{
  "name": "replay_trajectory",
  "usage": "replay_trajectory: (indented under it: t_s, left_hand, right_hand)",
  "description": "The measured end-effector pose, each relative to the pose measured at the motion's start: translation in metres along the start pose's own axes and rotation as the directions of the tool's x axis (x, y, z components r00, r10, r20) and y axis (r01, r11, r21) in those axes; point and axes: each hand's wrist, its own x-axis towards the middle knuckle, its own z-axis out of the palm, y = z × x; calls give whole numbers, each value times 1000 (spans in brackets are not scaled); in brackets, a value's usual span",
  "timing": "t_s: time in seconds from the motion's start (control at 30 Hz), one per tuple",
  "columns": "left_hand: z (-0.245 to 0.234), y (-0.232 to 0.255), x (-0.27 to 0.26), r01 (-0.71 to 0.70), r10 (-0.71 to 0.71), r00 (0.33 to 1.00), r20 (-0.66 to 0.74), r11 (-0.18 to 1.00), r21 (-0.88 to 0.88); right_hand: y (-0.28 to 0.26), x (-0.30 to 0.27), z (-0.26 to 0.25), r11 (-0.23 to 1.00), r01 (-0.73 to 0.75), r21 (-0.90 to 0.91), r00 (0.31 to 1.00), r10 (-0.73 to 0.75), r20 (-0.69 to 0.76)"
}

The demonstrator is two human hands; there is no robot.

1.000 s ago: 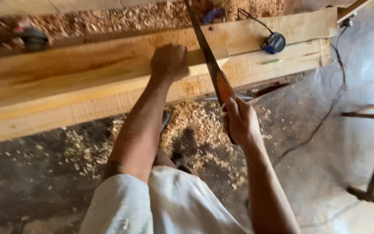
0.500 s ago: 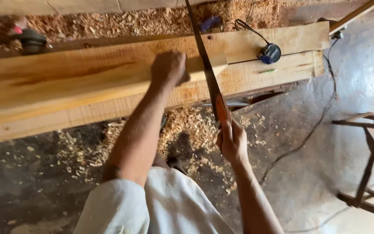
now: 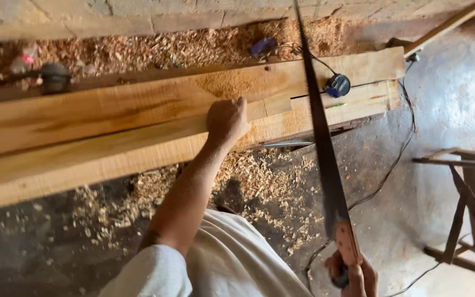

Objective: The person uses a hand saw to cut a long wooden plank resting on a workbench. They hold the wood steady with one hand while sawing back and forth with the other, creating sawdust on the floor.

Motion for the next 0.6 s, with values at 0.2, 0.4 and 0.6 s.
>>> replay_trajectory:
  t_s: [0.2,0.4,0.6]
  left_hand:
    - [0,27,-12,-51,103,875,-473,991,123]
    - [-18,53,-62,-418,413,908,-66,894,-160]
    - [-55,-22,-135,-301,156,923,-352,864,-404]
  right_hand:
    - [63,90,62,985,44,-170,986,-70,-151]
    - [113,212,97,724,195,-661,941,-328,-82]
    - [124,273,102,493,230,-839,952,-291,90]
